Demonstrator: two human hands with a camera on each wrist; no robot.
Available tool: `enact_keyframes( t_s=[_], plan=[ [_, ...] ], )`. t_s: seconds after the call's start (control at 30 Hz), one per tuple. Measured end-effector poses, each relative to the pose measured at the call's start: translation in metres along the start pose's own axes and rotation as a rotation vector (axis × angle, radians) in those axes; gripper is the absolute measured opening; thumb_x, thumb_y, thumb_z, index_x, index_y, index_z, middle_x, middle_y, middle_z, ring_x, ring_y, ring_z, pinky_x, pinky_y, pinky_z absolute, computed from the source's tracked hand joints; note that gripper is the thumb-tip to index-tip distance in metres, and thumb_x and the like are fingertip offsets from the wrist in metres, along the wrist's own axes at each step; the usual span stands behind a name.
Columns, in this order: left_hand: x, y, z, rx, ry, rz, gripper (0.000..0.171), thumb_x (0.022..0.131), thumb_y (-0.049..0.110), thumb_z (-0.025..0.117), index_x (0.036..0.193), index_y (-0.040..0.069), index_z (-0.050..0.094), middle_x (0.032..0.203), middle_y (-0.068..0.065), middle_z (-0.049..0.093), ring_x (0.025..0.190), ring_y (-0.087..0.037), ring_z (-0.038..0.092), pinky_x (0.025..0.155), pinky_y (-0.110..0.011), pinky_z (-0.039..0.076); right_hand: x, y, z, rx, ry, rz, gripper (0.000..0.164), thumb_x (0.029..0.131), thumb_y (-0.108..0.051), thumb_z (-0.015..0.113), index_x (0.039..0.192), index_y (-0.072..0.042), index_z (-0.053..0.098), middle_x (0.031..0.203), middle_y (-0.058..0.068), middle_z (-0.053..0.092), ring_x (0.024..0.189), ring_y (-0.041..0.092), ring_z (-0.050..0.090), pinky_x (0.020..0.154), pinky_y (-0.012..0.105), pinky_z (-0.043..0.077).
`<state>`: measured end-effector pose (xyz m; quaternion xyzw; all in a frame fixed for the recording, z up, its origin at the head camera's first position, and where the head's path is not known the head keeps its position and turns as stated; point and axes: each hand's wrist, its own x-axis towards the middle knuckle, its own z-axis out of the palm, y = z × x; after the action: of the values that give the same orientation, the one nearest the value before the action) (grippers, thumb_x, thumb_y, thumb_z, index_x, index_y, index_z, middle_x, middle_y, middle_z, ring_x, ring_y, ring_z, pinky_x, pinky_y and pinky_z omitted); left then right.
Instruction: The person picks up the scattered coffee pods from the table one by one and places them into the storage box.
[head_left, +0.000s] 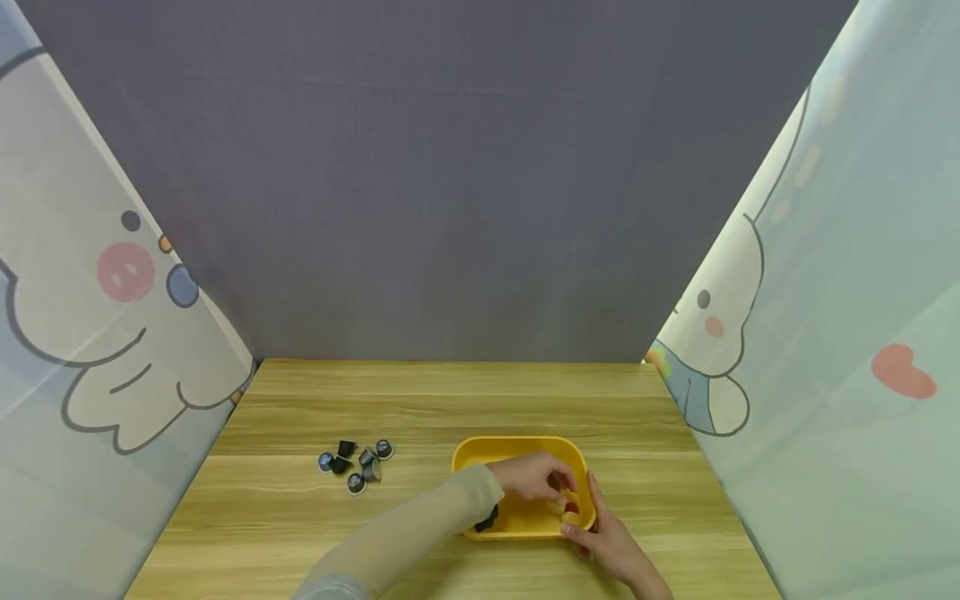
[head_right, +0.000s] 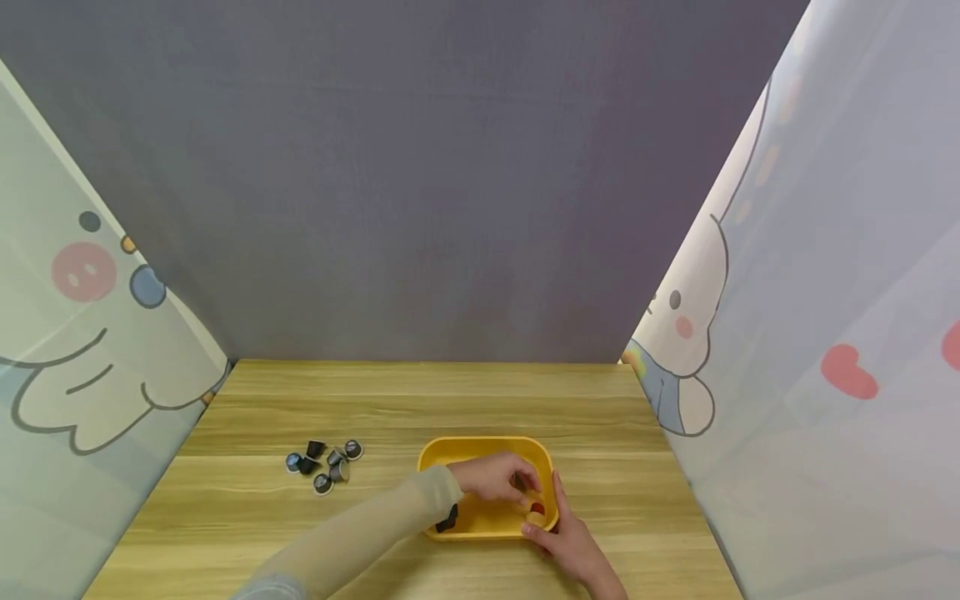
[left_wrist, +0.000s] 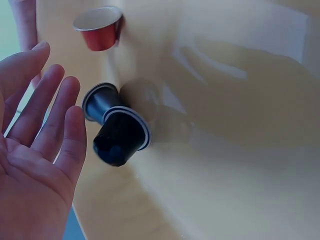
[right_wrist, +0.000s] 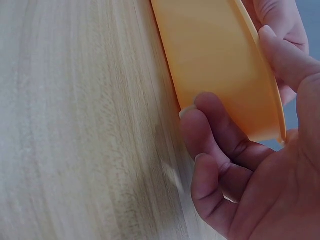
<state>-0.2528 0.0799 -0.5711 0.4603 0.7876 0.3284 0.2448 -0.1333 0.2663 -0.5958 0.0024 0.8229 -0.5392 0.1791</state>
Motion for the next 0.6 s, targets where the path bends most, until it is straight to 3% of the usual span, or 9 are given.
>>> enact_keyframes(
  t_s=[0.4, 0.6],
  plan=[
    [-0.008, 0.007, -0.018, -0.053, 0.081, 0.016, 0.024, 0.090, 0.009, 0.074, 0.114, 0.010, 0.071, 0.109, 0.005, 0.069, 0.101, -0.002, 0.061, 0.085, -0.017, 0.049, 0.000, -0.002, 0.000, -0.016, 0.006, 0.011, 0.103, 0.097, -0.033, 0.066, 0.159, -0.016, -0.014, 0.081, 0.008, 0.063, 0.065, 0.021, 0.056, 0.056, 0.027, 0.044],
    [-0.017, 0.009, -0.029, -0.126, 0.122, 0.029, 0.024, 0.092, 0.009, 0.072, 0.116, 0.006, 0.070, 0.113, -0.003, 0.069, 0.103, -0.004, 0.062, 0.084, -0.018, 0.049, 0.001, -0.002, 0.000, -0.018, 0.012, 0.025, 0.103, 0.097, -0.035, 0.067, 0.159, -0.017, -0.014, 0.072, 0.008, 0.062, 0.065, 0.021, 0.056, 0.056, 0.027, 0.044]
  ],
)
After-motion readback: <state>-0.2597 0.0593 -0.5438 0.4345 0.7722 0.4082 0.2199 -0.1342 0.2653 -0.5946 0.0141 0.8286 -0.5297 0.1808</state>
